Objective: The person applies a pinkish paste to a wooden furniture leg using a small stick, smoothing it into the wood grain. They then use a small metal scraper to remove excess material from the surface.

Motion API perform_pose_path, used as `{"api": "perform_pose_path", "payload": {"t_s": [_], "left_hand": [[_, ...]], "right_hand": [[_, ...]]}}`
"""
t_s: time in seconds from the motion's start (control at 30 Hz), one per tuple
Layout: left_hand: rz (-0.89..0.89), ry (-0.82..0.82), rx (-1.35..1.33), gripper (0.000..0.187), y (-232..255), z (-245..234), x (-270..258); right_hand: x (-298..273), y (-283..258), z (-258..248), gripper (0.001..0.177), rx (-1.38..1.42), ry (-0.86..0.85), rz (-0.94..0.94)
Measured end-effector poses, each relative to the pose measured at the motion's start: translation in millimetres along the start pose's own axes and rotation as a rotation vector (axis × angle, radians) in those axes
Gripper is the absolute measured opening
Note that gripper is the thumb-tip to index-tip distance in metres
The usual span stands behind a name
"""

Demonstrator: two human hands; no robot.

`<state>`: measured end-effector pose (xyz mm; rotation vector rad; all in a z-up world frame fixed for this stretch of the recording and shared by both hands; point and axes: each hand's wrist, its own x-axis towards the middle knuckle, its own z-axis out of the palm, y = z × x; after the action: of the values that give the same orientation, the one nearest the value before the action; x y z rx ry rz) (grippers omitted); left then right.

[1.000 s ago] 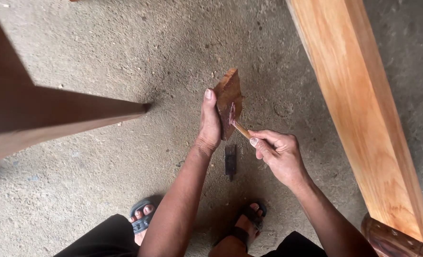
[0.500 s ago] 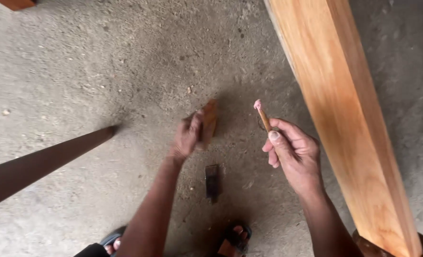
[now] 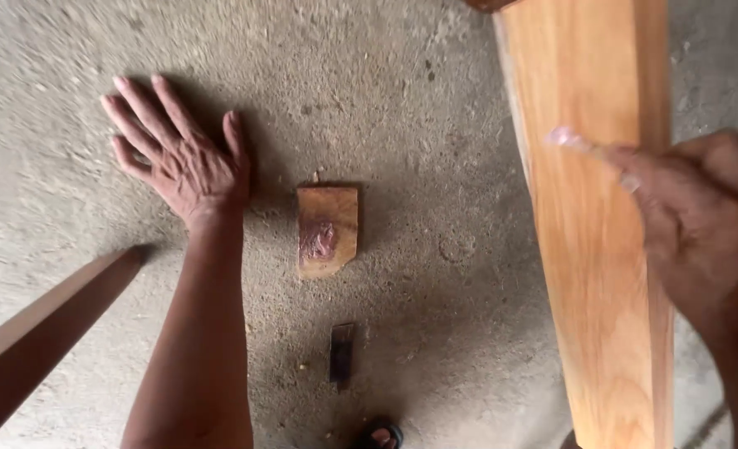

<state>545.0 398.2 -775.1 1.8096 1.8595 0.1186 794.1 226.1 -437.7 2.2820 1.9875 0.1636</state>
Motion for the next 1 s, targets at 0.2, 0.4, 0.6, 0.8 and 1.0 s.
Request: {"api": "perform_pose_path", "payload": {"t_s": [0.2,0.4,0.6,0.8,1.0], "left_hand": [[-0.043,-0.060,-0.075,0.096,5.2,-9.1,-1.6],[-0.048,-0.078,-0.154,0.096,12.1,-18.3,0.4],[-0.052,-0.064,-0.174,0.097,6.4,-11.3,3.3],[-0.032,-0.050,-0.181,0.096,4.7,-9.1,2.5],[-0.014,-0.038,-0.191,0.096,5.2,-11.3,1.0]], "right_hand": [[55.1,37.4,9.0,0.020,-0.331,-0.076,-0.230],[102.6,39.2,-2.2,0.024,-0.750,-0.104,-0.419],[121.4,38.7,1.2,0.027,-1.059,-0.104,-0.508],[119.6,42.5,1.9,0.023,-1.155,-0.159,-0.451],[130.6,6.6,-7.7,0.023,-1.127,-0.155,-0.405]]}}
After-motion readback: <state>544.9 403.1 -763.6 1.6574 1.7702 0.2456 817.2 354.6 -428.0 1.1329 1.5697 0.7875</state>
